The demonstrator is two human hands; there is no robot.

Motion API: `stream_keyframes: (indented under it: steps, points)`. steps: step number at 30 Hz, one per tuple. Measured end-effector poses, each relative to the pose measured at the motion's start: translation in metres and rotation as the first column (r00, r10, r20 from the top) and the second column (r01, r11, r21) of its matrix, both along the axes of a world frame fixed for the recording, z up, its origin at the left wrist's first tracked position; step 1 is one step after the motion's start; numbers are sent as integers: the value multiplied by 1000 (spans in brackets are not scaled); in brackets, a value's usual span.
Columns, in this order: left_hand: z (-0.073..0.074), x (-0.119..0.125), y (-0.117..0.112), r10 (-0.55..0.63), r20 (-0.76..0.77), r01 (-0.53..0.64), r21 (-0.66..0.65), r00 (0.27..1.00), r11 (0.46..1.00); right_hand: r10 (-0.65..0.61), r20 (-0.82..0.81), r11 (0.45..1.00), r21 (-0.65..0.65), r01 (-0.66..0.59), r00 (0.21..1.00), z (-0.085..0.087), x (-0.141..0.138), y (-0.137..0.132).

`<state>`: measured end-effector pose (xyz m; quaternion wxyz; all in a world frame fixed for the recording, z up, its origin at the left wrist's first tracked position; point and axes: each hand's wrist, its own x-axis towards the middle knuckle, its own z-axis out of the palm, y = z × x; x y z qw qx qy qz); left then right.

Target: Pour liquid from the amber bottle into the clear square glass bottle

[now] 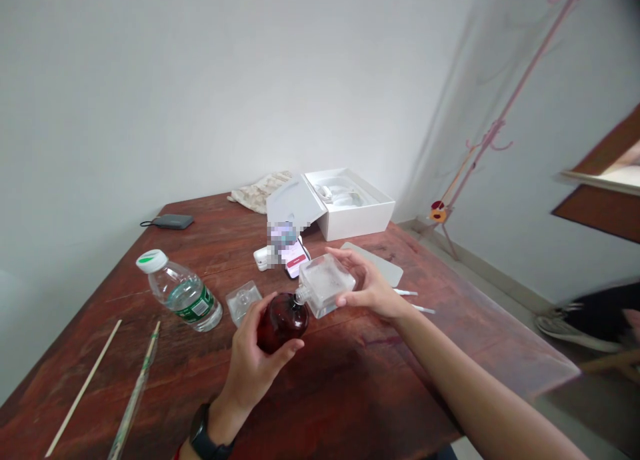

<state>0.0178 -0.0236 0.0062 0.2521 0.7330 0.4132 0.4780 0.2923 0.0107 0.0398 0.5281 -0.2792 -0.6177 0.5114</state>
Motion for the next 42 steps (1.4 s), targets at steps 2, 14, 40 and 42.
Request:
stream_keyframes:
  steps: [2,14,40,42]
  points:
    - [-1,-1,0,2,-6,-2,0,1000,1000,-5,-2,1000,18,6,1000,-1,0,0]
    - [2,-1,-2,-3,-17,3,-31,1000,1000,-47,11,999,17,47,999,0,-1,-3]
    - [3,0,-2,-13,13,13,-28,1000,1000,-100,13,995,10,100,995,-1,-1,-4]
    - [2,0,-2,-13,11,14,-27,1000,1000,-115,25,993,23,115,993,-1,-2,-4]
